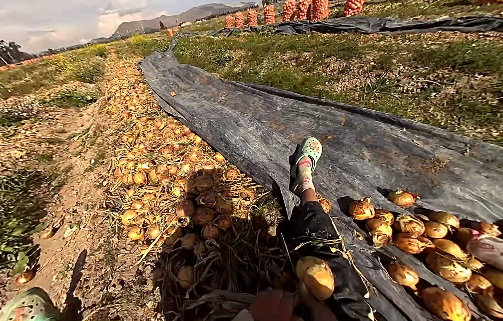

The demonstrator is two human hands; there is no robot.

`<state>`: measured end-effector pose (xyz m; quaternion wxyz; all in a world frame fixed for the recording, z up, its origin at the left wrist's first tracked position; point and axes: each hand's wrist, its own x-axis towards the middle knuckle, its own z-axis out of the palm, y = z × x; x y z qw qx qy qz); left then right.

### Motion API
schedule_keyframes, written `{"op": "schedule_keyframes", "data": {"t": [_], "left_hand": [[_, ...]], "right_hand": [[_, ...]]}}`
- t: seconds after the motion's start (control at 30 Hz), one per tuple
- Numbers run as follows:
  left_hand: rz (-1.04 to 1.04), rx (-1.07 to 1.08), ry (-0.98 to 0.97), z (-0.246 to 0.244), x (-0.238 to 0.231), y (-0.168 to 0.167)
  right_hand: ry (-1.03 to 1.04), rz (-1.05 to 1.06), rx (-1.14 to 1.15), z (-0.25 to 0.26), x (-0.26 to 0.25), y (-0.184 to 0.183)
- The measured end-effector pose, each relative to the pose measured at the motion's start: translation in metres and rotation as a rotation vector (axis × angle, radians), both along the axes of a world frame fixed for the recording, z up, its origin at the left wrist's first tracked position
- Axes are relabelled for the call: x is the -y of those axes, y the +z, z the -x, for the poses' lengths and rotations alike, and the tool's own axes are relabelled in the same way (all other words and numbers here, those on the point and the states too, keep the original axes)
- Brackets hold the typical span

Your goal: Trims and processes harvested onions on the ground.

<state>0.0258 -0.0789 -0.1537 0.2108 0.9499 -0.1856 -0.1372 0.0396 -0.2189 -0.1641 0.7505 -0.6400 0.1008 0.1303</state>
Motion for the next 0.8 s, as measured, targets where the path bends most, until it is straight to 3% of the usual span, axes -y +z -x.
{"op": "schedule_keyframes", "data": {"t": [0.03, 0.1, 0.17, 0.23, 0.27, 0.33, 0.4, 0.47, 0.6, 0.73, 0.8], "left_hand": [[0.065, 0.244, -0.013, -0.015, 0.01, -0.001], [0.142, 0.572, 0.023, -0.057, 0.032, 0.007], [0.179, 0.4, 0.127, -0.081, 0.043, 0.029], [0.195, 0.37, 0.215, -0.086, 0.04, 0.022], [0.138, 0.256, 0.228, -0.08, 0.032, 0.02], [-0.107, -0.257, 0.182, -0.068, 0.007, 0.025], [-0.266, -0.536, 0.17, -0.048, -0.029, 0.004], [-0.392, -0.633, 0.158, -0.02, -0.076, -0.015], [-0.602, -0.764, 0.175, 0.049, -0.177, -0.022], [-0.858, -0.872, 0.623, 0.115, -0.276, -0.009], [-0.857, -0.845, 0.827, 0.122, -0.285, 0.001]], "right_hand": [[-0.142, 0.004, 0.055, 0.0, 0.008, -0.02], [-0.343, 0.009, 0.158, -0.021, 0.028, -0.007], [-0.44, 0.055, 0.282, -0.043, 0.065, 0.02], [-0.459, 0.104, 0.369, -0.055, 0.107, 0.037], [-0.43, 0.083, 0.372, -0.059, 0.125, 0.036], [-0.376, 0.034, 0.285, -0.057, 0.144, 0.025], [-0.325, 0.043, 0.122, -0.042, 0.14, 0.017], [-0.256, 0.054, 0.014, -0.027, 0.125, 0.009], [-0.109, -0.012, -0.032, -0.008, 0.099, -0.018], [0.0, 0.114, -0.16, -0.007, 0.071, -0.014], [0.084, 0.147, -0.145, -0.011, 0.06, -0.014]]}}
